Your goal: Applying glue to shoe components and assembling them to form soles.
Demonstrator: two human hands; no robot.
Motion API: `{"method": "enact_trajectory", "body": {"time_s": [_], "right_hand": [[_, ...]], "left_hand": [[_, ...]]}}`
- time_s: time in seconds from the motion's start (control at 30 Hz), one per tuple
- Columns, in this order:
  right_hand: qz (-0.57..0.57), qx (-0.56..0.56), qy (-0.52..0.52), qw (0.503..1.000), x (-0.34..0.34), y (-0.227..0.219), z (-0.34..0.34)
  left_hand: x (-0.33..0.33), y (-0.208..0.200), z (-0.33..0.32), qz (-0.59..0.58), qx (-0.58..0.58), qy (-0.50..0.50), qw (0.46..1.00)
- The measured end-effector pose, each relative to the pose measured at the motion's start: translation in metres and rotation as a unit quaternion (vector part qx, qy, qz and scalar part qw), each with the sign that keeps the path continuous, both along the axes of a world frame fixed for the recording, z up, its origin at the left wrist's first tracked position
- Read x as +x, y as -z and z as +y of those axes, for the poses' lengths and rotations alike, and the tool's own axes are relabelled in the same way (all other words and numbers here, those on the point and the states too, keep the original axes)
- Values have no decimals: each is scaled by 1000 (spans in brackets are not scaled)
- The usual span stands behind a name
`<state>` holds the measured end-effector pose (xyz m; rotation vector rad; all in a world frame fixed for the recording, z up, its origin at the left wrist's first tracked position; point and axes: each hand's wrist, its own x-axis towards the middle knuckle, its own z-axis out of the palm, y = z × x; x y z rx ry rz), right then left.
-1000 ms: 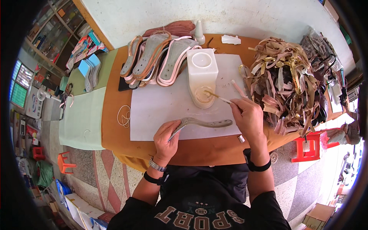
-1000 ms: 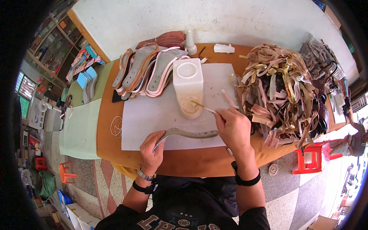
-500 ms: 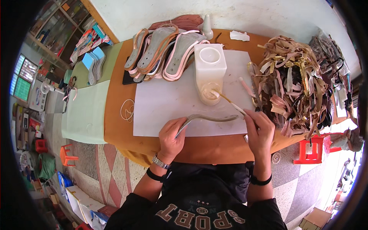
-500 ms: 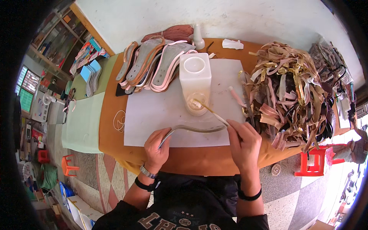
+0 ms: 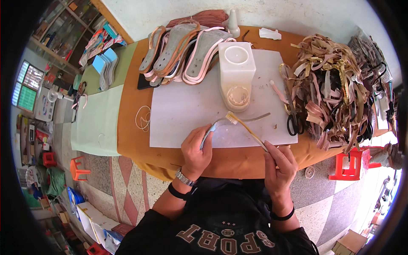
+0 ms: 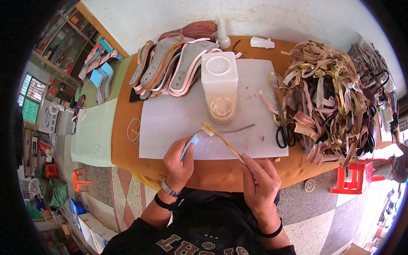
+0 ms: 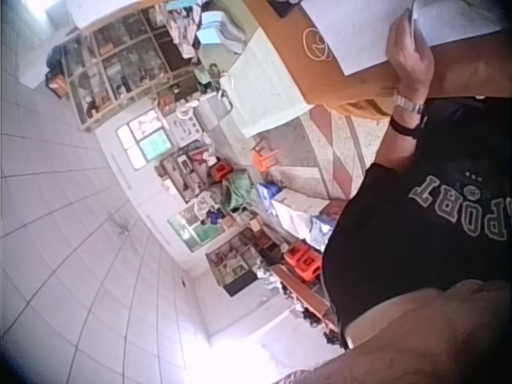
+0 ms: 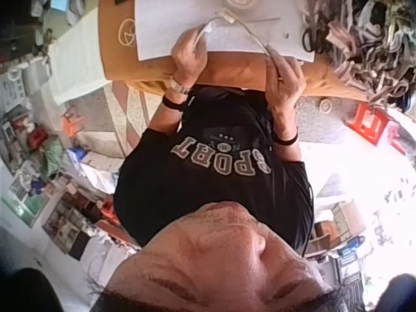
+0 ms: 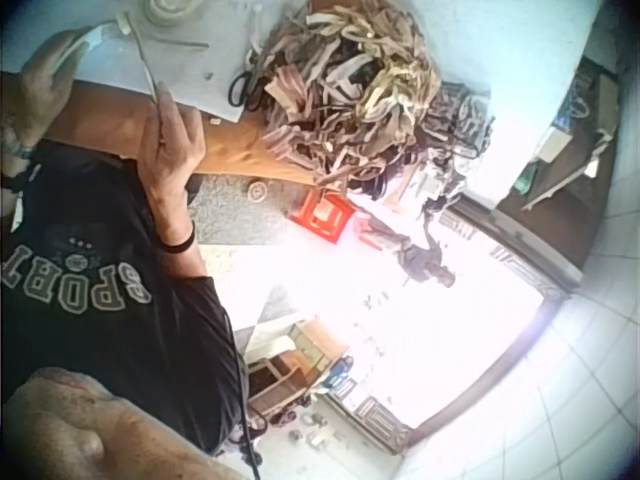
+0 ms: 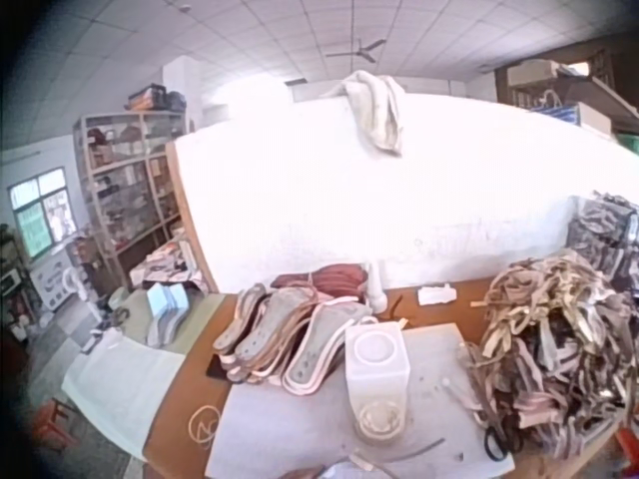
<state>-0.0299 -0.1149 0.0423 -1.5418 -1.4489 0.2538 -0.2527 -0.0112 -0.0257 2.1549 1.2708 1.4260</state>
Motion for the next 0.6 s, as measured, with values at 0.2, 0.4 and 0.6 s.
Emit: {"method": "enact_trajectory", "body": {"time_s": [0.2,0.4,0.6], "right_hand": [[17,-8,-4,1000,-5,4,2],[1,-1,-16,1000,-9,12,2],[-2,9,-15,1000,-12,10,2]], "left_hand": [[1,10,0,-11,4,0,1000],[5,12,0,6,7,-4,1000],[4,11,-1,7,15,-11,1000]]}}
